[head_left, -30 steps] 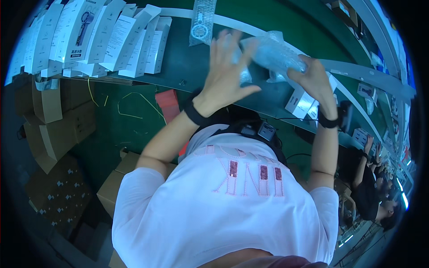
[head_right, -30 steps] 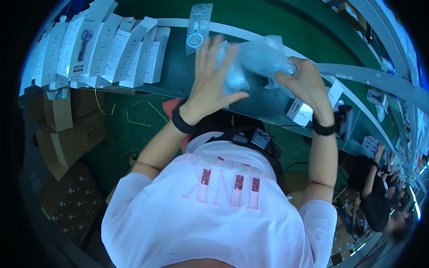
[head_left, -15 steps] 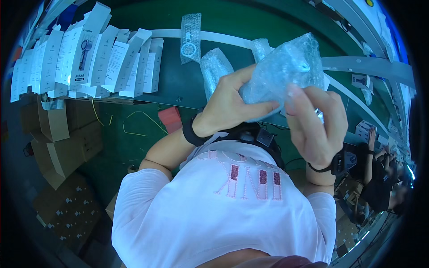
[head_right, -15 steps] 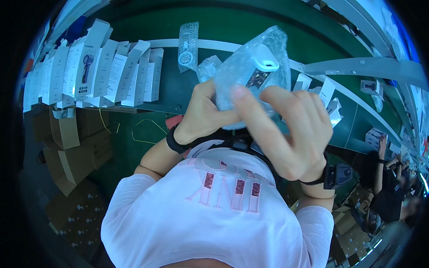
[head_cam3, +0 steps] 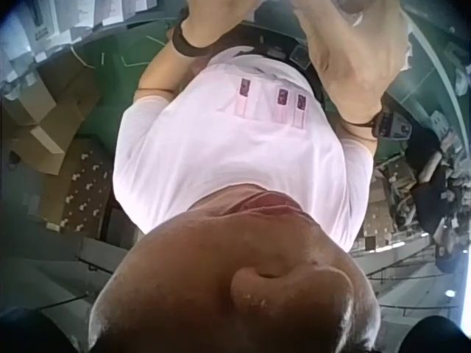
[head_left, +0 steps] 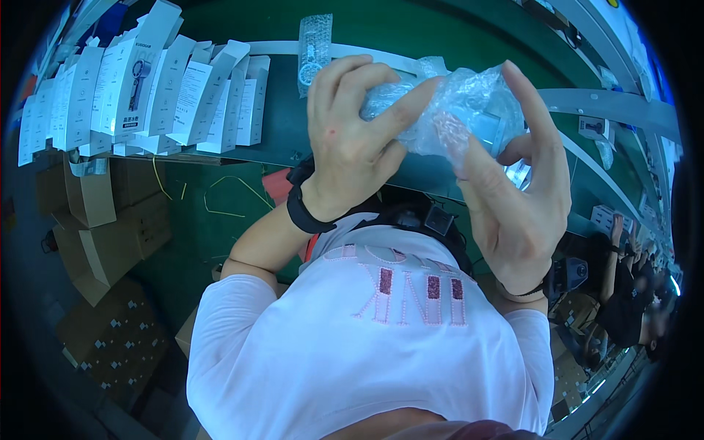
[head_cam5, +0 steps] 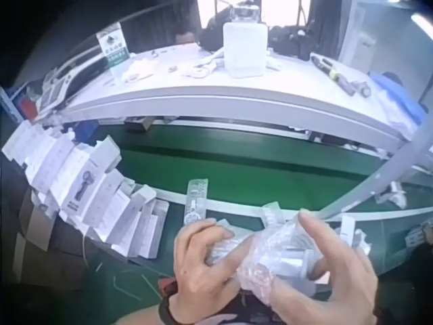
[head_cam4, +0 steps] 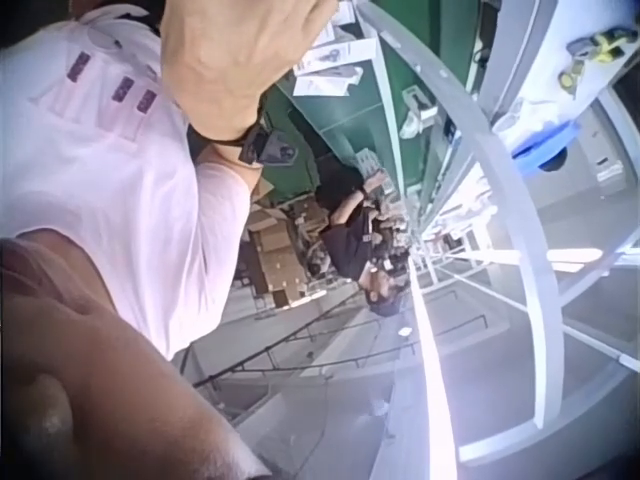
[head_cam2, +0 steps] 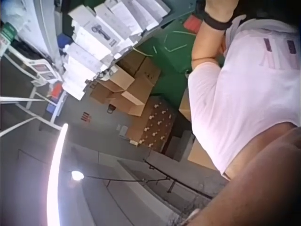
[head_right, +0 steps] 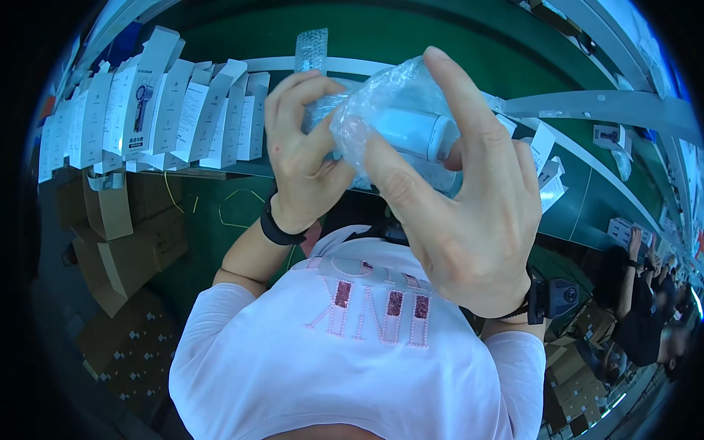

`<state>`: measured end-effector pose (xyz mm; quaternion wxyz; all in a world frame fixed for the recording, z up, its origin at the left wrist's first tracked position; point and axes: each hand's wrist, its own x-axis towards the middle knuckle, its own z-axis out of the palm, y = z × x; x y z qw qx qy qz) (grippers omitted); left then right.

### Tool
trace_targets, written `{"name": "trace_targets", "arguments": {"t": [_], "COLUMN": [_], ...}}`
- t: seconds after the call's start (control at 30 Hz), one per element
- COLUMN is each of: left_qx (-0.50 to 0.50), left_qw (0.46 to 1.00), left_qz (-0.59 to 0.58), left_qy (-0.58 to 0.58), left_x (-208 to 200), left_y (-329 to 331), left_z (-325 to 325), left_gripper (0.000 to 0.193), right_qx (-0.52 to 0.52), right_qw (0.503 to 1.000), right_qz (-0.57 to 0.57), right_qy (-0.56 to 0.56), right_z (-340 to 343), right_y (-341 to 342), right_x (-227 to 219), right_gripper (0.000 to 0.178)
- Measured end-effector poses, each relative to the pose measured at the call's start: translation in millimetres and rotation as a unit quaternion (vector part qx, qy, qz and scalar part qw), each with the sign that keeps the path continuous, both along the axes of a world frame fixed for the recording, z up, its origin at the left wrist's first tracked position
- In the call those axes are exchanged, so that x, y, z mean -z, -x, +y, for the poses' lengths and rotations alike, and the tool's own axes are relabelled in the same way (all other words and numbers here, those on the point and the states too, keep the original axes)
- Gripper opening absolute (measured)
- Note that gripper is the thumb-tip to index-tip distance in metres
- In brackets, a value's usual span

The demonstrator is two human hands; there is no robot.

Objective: Packing electronic devices into bubble wrap and cardboard boxes on a production line.

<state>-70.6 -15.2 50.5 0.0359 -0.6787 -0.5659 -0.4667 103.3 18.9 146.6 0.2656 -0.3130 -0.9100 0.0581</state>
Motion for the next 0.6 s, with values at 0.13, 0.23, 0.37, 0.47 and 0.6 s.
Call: {"name": "trace_targets", "arguments": {"t": [0.13,0.23,0.37,0.47,0.6], "left_qx": [-0.036,-0.041,-0.044,-0.096,-0.091], "left_qw": [0.998,0.998,0.987,0.846,0.526], "left_qz": [0.035,0.025,-0.14,-0.467,-0.769], "left_qy": [-0.038,-0.037,0.066,0.238,0.353], "left_x": [-3.7,-2.9,9.3,75.9,165.2], "left_y": [1.4,2.0,15.3,43.9,70.6], "left_z": [-2.1,-4.1,-17.2,-53.5,-109.5], "left_gripper": [0.057,0.057,0.051,0.032,0.027], "right_qx": [-0.009,-0.022,-0.019,0.128,0.075], "right_qw": [1.0,0.999,0.98,0.923,0.751], "right_qz": [0.015,0.023,0.193,0.157,0.009], "right_qy": [0.008,0.006,0.039,0.328,0.656], "right_z": [-4.7,-2.7,18.4,57.4,78.6], "right_y": [-2.0,-1.7,5.7,-11.0,8.4], "right_x": [0.6,5.3,26.7,80.5,193.9], "right_gripper": [0.02,0.02,0.031,0.052,0.081]}}
